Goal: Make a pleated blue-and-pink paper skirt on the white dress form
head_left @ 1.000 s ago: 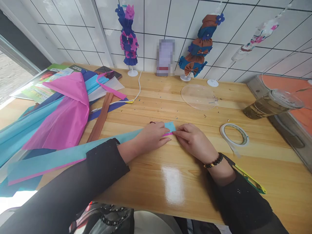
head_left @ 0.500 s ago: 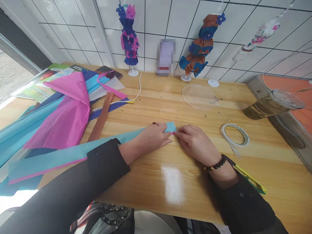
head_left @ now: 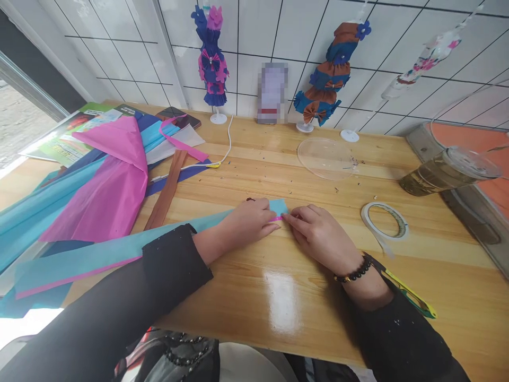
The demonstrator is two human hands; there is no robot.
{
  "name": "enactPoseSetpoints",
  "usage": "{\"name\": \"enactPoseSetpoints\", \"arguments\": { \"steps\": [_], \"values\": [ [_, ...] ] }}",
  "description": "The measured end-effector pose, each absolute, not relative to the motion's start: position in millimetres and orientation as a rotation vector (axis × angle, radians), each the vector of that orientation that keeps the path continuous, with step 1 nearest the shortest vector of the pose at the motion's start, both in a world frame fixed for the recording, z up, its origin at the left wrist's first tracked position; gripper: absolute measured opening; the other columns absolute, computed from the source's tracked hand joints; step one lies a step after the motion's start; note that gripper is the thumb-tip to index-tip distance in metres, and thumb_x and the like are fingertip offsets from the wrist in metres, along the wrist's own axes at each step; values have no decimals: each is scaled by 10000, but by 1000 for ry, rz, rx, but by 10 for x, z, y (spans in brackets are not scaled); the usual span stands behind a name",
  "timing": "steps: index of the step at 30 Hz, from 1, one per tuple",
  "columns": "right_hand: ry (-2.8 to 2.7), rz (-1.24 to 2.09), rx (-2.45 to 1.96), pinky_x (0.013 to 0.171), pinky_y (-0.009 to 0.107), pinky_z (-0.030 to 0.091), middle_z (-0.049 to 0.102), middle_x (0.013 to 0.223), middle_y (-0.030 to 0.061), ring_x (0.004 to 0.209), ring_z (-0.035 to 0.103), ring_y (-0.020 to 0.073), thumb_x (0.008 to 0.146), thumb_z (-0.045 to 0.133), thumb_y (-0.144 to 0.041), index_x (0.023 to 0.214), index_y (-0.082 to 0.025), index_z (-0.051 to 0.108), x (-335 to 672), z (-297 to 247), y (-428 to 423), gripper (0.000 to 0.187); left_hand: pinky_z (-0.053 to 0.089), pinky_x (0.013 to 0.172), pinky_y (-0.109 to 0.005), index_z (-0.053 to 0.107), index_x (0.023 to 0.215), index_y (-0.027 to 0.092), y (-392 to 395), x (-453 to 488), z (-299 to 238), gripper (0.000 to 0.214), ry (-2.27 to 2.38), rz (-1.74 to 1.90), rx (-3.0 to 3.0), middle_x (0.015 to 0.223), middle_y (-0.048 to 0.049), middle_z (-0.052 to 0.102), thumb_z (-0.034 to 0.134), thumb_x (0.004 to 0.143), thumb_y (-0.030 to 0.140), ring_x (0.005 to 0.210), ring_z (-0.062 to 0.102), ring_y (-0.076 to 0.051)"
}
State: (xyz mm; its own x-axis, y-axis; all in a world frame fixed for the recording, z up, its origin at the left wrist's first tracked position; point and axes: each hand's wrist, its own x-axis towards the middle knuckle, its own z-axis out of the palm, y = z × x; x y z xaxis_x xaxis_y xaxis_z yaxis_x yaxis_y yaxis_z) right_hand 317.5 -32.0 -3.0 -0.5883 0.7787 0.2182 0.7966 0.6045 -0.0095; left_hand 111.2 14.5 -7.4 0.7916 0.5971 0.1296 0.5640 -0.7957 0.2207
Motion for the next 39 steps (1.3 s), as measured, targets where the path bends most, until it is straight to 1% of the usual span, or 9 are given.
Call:
{"name": "enactPoseSetpoints", "arguments": {
  "steps": [5,10,15,18,22,26,29,36,39],
  "values": [
    [-2642,-134,-1325,738,344,426,617,915,105,851,513,205,884,488,-189,1067,-183,656,3156,-30,-335,249,410,695,-309,632,897,134,110,1122,-57,367,914,240,2930,868,-98,564,356,921,376,772,539,-182],
    [-2637,-106,-1335,751,339,426,613,940,112,860,510,195,893,480,-194,1079,-167,654,3148,-26,-347,256,418,727,-352,623,883,101,34,1107,-29,374,806,179,3145,805,-116,560,320,937,314,869,546,-240],
    [-2621,-92,-1329,745,333,425,611,935,108,857,513,188,894,481,-197,1099,-171,648,3151,-34,-343,265,415,759,-351,607,938,90,-8,1080,-31,346,853,216,3171,861,-122,556,356,928,328,864,544,-230],
    [-2639,-101,-1338,747,335,423,613,936,110,866,513,190,900,474,-207,1087,-173,653,3144,-26,-343,262,403,783,-358,598,929,91,-13,1078,-28,328,826,219,3174,846,-109,546,361,928,318,869,533,-225],
    [-2678,-124,-1352,758,343,425,611,943,113,877,507,198,904,463,-203,1097,-171,649,3139,-7,-353,270,391,776,-345,593,920,104,-16,1084,-6,318,819,189,3140,824,-87,536,348,934,305,870,520,-215],
    [-2650,-123,-1343,769,341,431,612,961,113,877,505,194,902,464,-197,1084,-165,654,3145,-12,-365,265,388,765,-342,589,969,108,-26,1083,0,307,835,182,3131,840,-88,531,356,931,305,870,514,-217],
    [-2619,-106,-1337,773,331,435,610,978,116,868,506,185,900,468,-192,1119,-147,635,3142,-20,-369,279,390,766,-350,589,984,107,-34,1080,-5,309,838,189,3152,843,-96,532,360,929,306,867,513,-222],
    [-2701,-152,-1412,751,363,437,600,1001,125,892,499,220,895,461,-186,1119,-186,635,3089,2,-383,283,389,750,-373,594,931,96,-40,1084,31,316,760,166,3252,811,-93,540,322,937,256,871,514,-239],
    [-2647,-111,-1412,768,355,446,606,1013,125,895,508,210,891,459,-165,1137,-166,622,3102,-10,-380,295,390,752,-374,593,925,100,-39,1082,31,311,738,149,3262,816,-93,541,320,936,249,865,517,-239]
  ]
}}
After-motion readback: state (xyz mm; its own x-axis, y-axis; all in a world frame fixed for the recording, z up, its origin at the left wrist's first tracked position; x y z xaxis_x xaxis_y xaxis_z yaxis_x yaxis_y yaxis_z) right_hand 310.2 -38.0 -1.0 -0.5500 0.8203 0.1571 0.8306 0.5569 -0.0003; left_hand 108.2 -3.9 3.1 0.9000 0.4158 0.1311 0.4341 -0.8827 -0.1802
